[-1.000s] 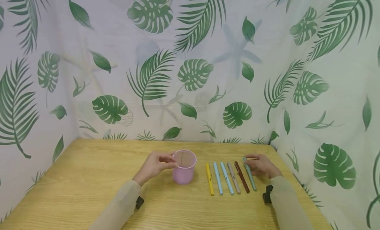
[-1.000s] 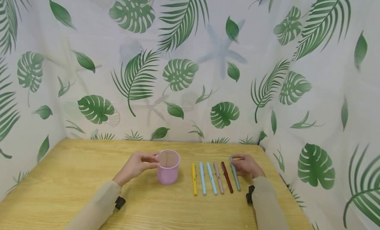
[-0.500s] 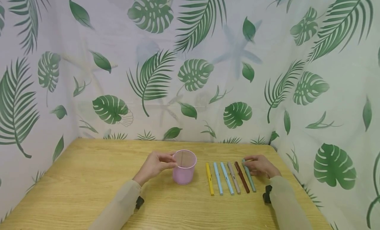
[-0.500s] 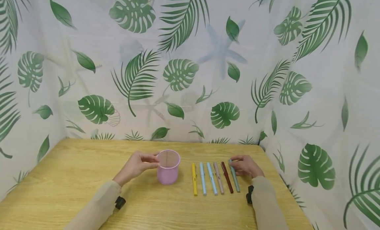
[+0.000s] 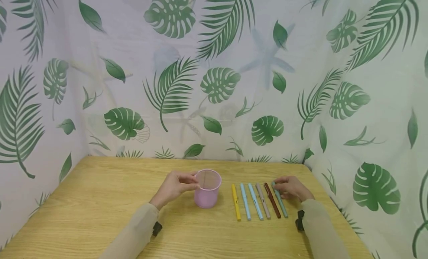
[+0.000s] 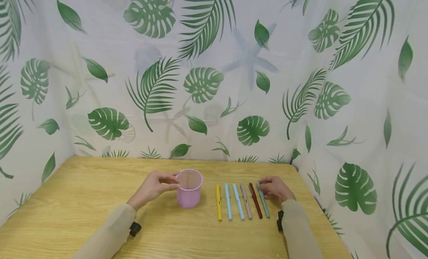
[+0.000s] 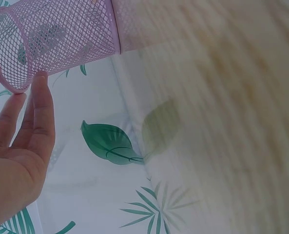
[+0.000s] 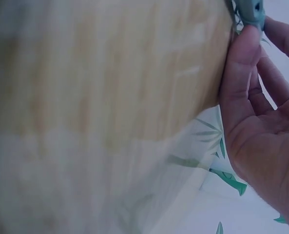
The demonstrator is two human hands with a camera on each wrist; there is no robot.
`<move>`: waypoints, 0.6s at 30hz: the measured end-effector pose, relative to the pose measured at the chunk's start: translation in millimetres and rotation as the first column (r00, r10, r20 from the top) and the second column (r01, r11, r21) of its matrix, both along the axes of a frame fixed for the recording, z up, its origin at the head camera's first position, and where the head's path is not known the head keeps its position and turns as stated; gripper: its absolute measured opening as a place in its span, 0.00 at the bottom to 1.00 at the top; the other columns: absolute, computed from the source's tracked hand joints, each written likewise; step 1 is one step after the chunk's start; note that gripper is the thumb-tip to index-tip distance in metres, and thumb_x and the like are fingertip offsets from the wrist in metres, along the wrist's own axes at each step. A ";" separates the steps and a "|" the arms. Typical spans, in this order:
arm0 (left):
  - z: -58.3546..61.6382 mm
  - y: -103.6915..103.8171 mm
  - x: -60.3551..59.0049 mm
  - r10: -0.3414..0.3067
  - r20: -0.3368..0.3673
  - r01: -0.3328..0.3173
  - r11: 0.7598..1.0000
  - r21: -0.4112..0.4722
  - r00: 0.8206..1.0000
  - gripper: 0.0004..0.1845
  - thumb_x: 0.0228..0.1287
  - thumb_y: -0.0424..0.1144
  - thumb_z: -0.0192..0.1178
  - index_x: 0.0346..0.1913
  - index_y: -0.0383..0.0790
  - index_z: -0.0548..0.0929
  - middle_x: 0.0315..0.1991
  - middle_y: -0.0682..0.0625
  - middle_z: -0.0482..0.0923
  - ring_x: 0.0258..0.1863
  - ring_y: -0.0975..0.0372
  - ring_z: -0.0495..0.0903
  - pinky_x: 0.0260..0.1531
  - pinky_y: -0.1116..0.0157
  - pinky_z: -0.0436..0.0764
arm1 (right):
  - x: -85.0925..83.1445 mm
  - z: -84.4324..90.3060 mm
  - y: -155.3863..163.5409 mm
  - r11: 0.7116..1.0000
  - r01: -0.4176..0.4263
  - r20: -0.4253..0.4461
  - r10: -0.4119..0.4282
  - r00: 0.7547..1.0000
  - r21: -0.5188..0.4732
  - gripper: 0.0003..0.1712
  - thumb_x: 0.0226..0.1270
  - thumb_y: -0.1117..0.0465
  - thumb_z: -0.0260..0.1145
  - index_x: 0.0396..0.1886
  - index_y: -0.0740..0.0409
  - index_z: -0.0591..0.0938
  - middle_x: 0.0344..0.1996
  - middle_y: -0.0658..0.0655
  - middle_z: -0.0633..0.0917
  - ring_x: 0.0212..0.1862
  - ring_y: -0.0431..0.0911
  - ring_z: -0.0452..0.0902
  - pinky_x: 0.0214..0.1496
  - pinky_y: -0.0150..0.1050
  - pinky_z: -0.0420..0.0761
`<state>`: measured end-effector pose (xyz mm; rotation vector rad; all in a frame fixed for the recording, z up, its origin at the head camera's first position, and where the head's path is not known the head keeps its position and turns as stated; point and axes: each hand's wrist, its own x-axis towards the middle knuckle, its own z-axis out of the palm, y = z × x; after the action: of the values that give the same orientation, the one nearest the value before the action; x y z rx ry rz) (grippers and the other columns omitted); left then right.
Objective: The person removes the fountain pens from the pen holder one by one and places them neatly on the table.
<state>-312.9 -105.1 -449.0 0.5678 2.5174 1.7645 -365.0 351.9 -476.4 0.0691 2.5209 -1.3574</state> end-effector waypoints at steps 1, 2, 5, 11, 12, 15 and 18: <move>0.0 0.0 0.3 0.000 0.002 0.000 1.000 0.000 1.000 0.08 0.53 0.39 0.74 0.36 0.42 0.90 0.59 0.48 0.81 0.63 0.55 0.77 0.62 0.52 0.76 | -0.2 -1.0 0.1 1.000 0.006 0.002 -0.006 1.000 0.001 0.27 0.68 0.60 0.65 0.63 0.70 0.74 0.50 0.63 0.82 0.37 0.42 0.77 0.33 0.34 0.84; 0.0 0.0 0.6 -0.002 0.003 0.002 1.000 0.003 1.000 0.08 0.53 0.40 0.74 0.36 0.42 0.90 0.59 0.48 0.81 0.63 0.55 0.77 0.62 0.51 0.76 | -0.4 -2.0 0.3 1.000 0.010 0.004 -0.010 1.000 0.003 0.27 0.69 0.60 0.65 0.63 0.69 0.74 0.51 0.63 0.82 0.37 0.42 0.77 0.33 0.34 0.83; -0.3 -0.3 1.1 -0.004 0.007 0.004 1.000 0.011 1.000 0.08 0.53 0.40 0.74 0.36 0.42 0.90 0.59 0.48 0.81 0.63 0.55 0.77 0.62 0.50 0.75 | -0.9 -5.0 1.1 1.000 0.004 -0.008 -0.004 1.000 0.029 0.26 0.69 0.60 0.65 0.62 0.68 0.75 0.53 0.65 0.81 0.37 0.42 0.78 0.33 0.34 0.84; -2.8 -0.4 0.8 -0.008 -0.001 0.008 1.000 0.013 1.000 0.08 0.52 0.41 0.74 0.35 0.43 0.90 0.59 0.48 0.81 0.63 0.55 0.77 0.62 0.50 0.75 | 0.5 -7.3 1.7 0.999 -0.003 -0.015 0.004 1.000 0.053 0.25 0.70 0.60 0.65 0.62 0.68 0.76 0.56 0.67 0.80 0.38 0.42 0.78 0.35 0.35 0.85; -3.2 -0.4 0.6 -0.006 0.001 0.006 1.000 0.012 1.000 0.08 0.52 0.41 0.75 0.35 0.43 0.90 0.59 0.49 0.81 0.63 0.55 0.77 0.62 0.50 0.75 | 0.6 -7.1 1.5 0.999 -0.001 -0.016 0.002 1.000 0.052 0.25 0.70 0.60 0.65 0.62 0.68 0.76 0.57 0.67 0.80 0.39 0.42 0.78 0.35 0.35 0.85; -3.5 -0.8 0.1 -0.006 0.002 0.006 1.000 0.015 1.000 0.08 0.52 0.41 0.75 0.35 0.44 0.90 0.59 0.49 0.81 0.64 0.55 0.76 0.63 0.50 0.74 | -0.1 -6.3 0.9 0.998 0.000 -0.023 0.002 1.000 0.055 0.25 0.70 0.60 0.64 0.62 0.68 0.76 0.57 0.67 0.80 0.39 0.42 0.78 0.35 0.35 0.85; -3.4 -1.2 -1.1 -0.005 -0.002 0.005 1.000 0.014 1.000 0.09 0.52 0.41 0.75 0.36 0.43 0.90 0.59 0.49 0.81 0.64 0.55 0.76 0.63 0.51 0.75 | -1.4 -5.6 1.6 0.999 -0.006 -0.036 0.008 0.999 0.052 0.25 0.71 0.58 0.63 0.61 0.69 0.76 0.54 0.66 0.82 0.40 0.41 0.80 0.36 0.36 0.85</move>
<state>-314.0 -106.3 -452.4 0.5765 2.5048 1.7826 -366.4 353.5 -482.0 0.0462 2.5842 -1.3013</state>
